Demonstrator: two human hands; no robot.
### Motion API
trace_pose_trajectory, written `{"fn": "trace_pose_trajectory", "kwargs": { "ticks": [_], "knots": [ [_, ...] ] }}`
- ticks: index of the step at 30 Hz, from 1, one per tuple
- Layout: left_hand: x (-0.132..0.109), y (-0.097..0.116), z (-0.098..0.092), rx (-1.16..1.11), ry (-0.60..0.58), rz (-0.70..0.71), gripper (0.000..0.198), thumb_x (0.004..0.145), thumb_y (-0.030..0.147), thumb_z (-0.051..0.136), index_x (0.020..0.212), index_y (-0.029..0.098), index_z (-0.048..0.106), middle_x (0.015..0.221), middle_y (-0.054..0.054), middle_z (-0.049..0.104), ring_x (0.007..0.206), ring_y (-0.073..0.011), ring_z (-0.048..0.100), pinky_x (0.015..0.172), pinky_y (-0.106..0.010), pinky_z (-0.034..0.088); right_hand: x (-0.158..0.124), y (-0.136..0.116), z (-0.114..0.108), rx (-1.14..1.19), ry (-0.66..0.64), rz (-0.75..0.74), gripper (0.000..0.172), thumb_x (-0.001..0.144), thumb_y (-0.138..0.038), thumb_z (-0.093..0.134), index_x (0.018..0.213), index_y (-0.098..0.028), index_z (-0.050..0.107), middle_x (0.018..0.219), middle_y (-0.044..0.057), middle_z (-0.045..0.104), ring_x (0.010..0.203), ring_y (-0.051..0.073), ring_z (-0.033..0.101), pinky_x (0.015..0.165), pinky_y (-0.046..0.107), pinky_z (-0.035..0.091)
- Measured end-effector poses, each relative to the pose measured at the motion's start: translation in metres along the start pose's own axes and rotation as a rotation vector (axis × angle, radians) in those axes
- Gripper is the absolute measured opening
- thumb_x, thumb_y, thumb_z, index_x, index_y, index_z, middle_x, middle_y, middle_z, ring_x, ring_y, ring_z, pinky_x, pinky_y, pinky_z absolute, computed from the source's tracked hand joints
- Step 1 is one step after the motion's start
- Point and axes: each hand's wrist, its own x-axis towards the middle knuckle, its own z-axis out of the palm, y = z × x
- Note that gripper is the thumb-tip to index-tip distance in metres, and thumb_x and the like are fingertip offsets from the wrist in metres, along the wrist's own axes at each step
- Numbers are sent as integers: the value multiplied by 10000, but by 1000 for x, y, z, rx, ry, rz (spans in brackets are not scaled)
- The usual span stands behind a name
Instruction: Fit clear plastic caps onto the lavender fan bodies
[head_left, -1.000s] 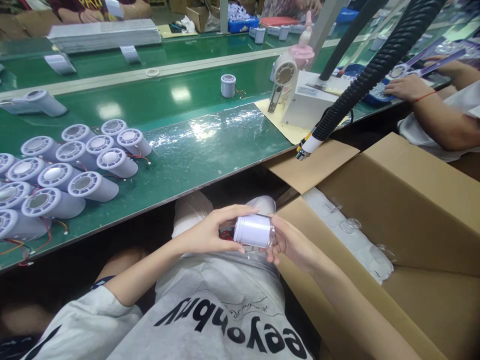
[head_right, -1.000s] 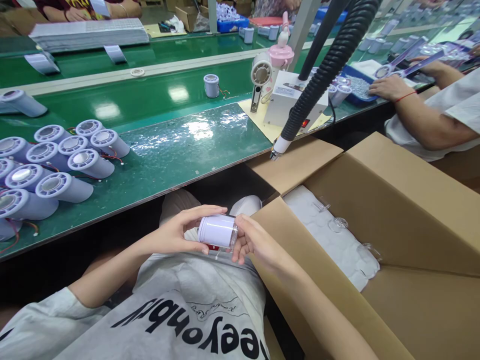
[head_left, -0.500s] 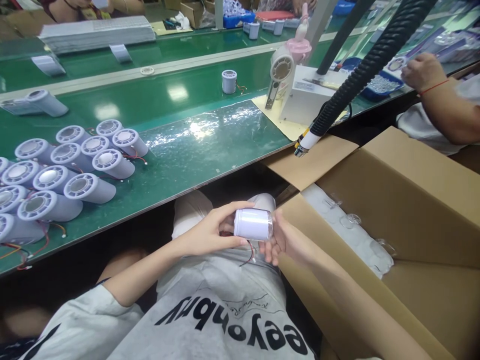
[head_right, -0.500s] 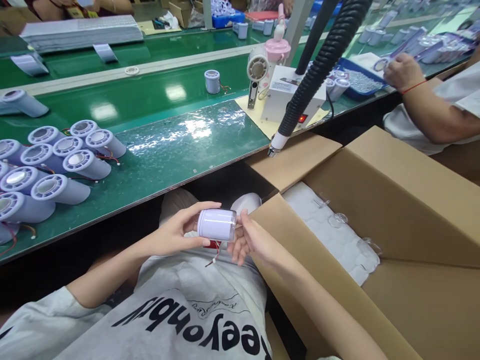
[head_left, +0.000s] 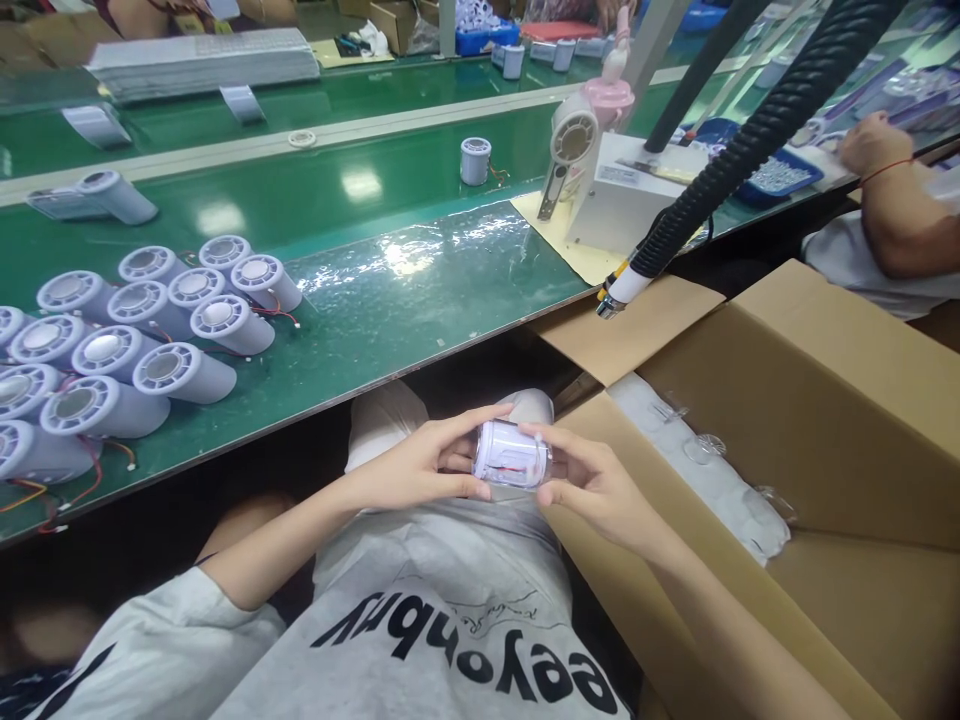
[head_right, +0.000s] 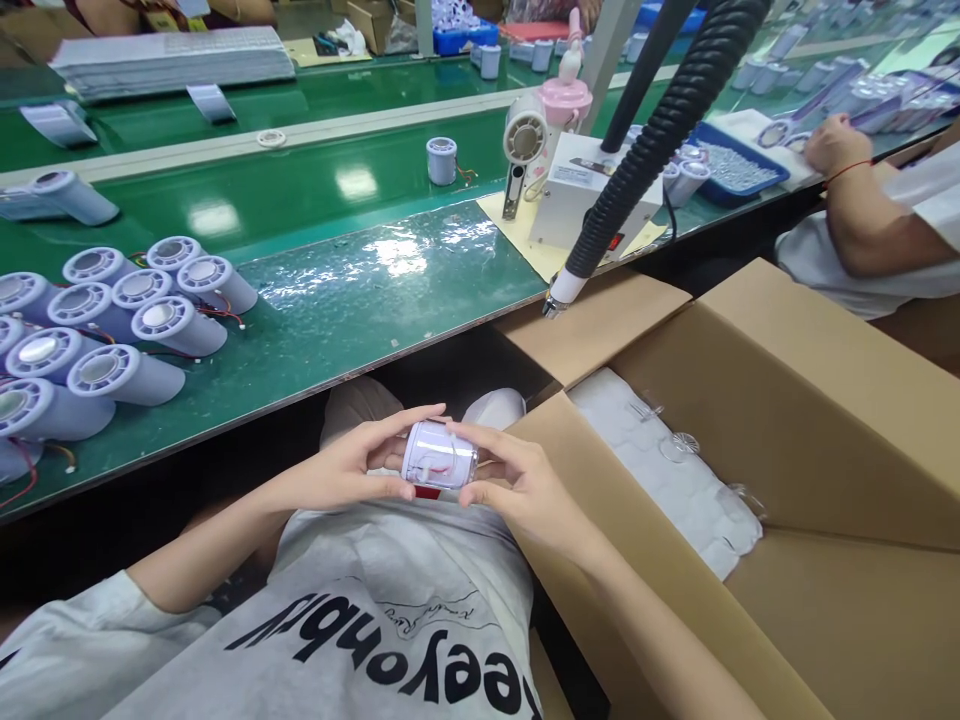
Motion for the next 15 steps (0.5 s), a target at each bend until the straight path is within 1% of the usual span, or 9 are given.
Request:
{"fn": "trace_pose_trajectory", "kwargs": {
  "ticks": [2,5,7,8,10,11,12,14,15],
  "knots": [
    [0,-3,-1,-28,2,-64,832,762,241,751,1469,346,326,1253,-85,621,1038,-223,653,871,-354,537,0,-1,1,-22,21,2,486,745,-326,802,1209,-344,659,1239,34,644,1001,238,644,861,384,564],
    [1,-13,0,-13,3,-115,886,720,262,783,1474,334,323,1180,-71,650,897,-195,672,765,-302,540,4,-3,8,-5,24,85,512,719,-392,811,1204,-314,669,1116,44,695,925,245,659,826,395,568],
    [3,-22,3,-30,4,-139,884,727,289,772,1481,316,310,1122,-65,666,835,-177,669,734,-285,532,8,-2,13,17,11,134,562,728,-473,784,1238,-283,647,1094,59,705,951,267,658,853,413,555],
    [4,-25,4,-46,5,-157,846,750,317,747,1478,300,316,1092,-67,670,796,-167,665,712,-280,529,8,-1,12,16,-4,140,580,751,-521,746,1261,-270,630,1114,70,701,978,279,654,874,425,546],
    [7,-23,1,-40,15,-189,709,804,377,672,1438,250,381,1055,-76,671,742,-157,653,653,-268,516,2,7,0,-51,-13,136,593,822,-594,628,1304,-251,594,1168,88,683,1011,298,648,913,456,525],
    [11,-17,-6,11,42,-177,634,821,401,638,1393,221,432,1047,-81,669,748,-160,648,642,-265,509,-5,13,-13,-123,18,128,582,855,-615,562,1299,-242,597,1188,96,673,1018,307,646,923,472,519],
    [16,-8,-16,111,96,-139,572,830,422,614,1338,196,479,1048,-83,668,779,-170,645,655,-268,506,-13,20,-30,-231,108,143,549,877,-606,527,1283,-246,608,1210,96,663,1011,310,649,938,486,509],
    [29,24,-50,442,292,-7,519,830,465,595,1253,172,525,1084,-86,662,898,-200,629,761,-294,500,-31,36,-76,-407,529,160,473,887,-614,481,1124,-253,673,1186,97,668,1024,331,644,893,484,538],
    [38,45,-72,653,422,44,527,828,496,587,1242,175,525,1112,-85,657,952,-213,616,830,-310,485,-39,43,-100,-526,668,199,462,900,-614,448,1061,-248,680,1119,103,682,996,333,653,847,480,558]
  ]
}}
